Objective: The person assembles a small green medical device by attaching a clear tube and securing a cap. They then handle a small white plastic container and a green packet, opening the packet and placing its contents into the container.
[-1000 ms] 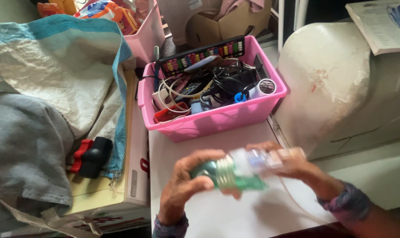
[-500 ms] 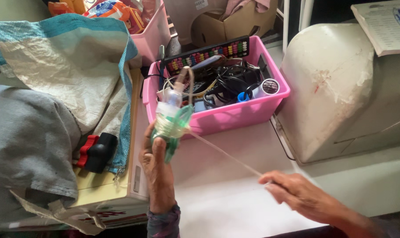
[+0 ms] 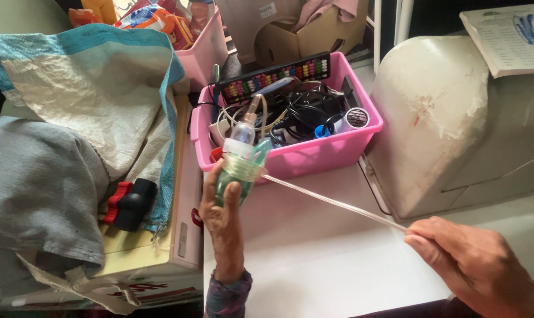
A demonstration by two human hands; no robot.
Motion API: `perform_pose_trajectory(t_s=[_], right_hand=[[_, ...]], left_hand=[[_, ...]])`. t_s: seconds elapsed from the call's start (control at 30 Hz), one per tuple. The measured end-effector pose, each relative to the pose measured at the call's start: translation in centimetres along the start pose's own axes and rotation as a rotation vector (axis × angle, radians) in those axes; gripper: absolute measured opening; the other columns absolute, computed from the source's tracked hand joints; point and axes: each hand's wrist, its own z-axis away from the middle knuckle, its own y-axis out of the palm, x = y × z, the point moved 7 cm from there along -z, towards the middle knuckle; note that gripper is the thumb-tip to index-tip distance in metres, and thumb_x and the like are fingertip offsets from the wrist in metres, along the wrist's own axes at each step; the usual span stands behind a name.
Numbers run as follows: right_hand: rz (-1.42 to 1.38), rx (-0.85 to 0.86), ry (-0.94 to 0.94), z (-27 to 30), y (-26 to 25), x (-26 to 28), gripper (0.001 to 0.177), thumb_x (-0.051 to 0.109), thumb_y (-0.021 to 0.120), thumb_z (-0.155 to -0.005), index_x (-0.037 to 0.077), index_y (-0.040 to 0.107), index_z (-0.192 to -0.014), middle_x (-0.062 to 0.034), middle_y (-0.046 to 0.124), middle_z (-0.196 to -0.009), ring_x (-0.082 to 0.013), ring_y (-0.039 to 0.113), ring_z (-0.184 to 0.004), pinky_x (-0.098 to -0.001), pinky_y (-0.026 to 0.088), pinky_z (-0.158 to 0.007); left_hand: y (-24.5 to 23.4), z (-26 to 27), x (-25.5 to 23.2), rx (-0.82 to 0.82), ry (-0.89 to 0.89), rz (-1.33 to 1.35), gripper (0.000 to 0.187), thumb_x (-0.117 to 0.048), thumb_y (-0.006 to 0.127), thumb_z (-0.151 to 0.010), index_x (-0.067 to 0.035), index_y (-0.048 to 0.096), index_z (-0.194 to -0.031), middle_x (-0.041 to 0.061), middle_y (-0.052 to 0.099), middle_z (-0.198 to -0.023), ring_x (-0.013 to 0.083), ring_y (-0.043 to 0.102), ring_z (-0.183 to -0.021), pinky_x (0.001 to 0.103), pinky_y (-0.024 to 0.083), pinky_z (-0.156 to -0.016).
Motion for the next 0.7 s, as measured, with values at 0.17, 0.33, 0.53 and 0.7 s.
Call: perform_pose_trajectory(t_s=[0.17,0.33,0.53,0.7], right_hand=[[0.021,-0.012,0.025,-0.2,-1.3,1.2,0.018,0.021,0.078,-0.087,0.010,0.074,-0.100,-0.0024,0.074,-0.081,-0.0154,0.067,-0.068,-0.0284,0.054,-0.058],[0.142,-0.093,-0.091,-1.0,-3.4,2.6,0.027,0.018,0.081,-0.082,0.008,0.072,-0.105,-0.0032,0.072,-0.074,-0.0141,0.063,-0.060,-0.0304,0.049,-0.053],[0.270,-0.102,-0.242,-2.9,-5.9,5.2,0.036,0.016,0.079,-0.080,0.003,0.067,-0.112,-0.0125,0.072,-0.080,-0.0157,0.070,-0.063,-0.0292,0.052,-0.054],[0.328,-0.209,-0.270,-5.8,-6.8,8.8,0.033,0.014,0.081,-0.084,-0.001,0.067,-0.109,-0.0147,0.070,-0.079,-0.0216,0.070,-0.067,-0.0330,0.053,-0.057]], left_hand=[[0.5,1.0,-0.7,0.038,0.243,-0.377,0.059,-0.046,0.071,-0.096,-0.014,0.059,-0.145,0.008,0.069,-0.112,0.0174,0.068,-0.100,0.032,0.059,-0.083],[1.9,1.1,-0.8,0.175,0.289,-0.529,0.061,-0.049,0.068,-0.091,-0.017,0.059,-0.143,0.006,0.070,-0.105,0.0154,0.071,-0.084,0.029,0.064,-0.069],[4.8,3.2,-2.6,0.571,0.366,-0.519,0.062,-0.044,0.077,-0.086,-0.017,0.063,-0.140,0.007,0.073,-0.110,0.0193,0.073,-0.088,0.033,0.064,-0.076],[7.2,5.5,-2.8,0.957,0.227,-0.425,0.062,-0.040,0.082,-0.080,-0.016,0.066,-0.135,0.007,0.075,-0.108,0.0246,0.070,-0.083,0.037,0.060,-0.077]])
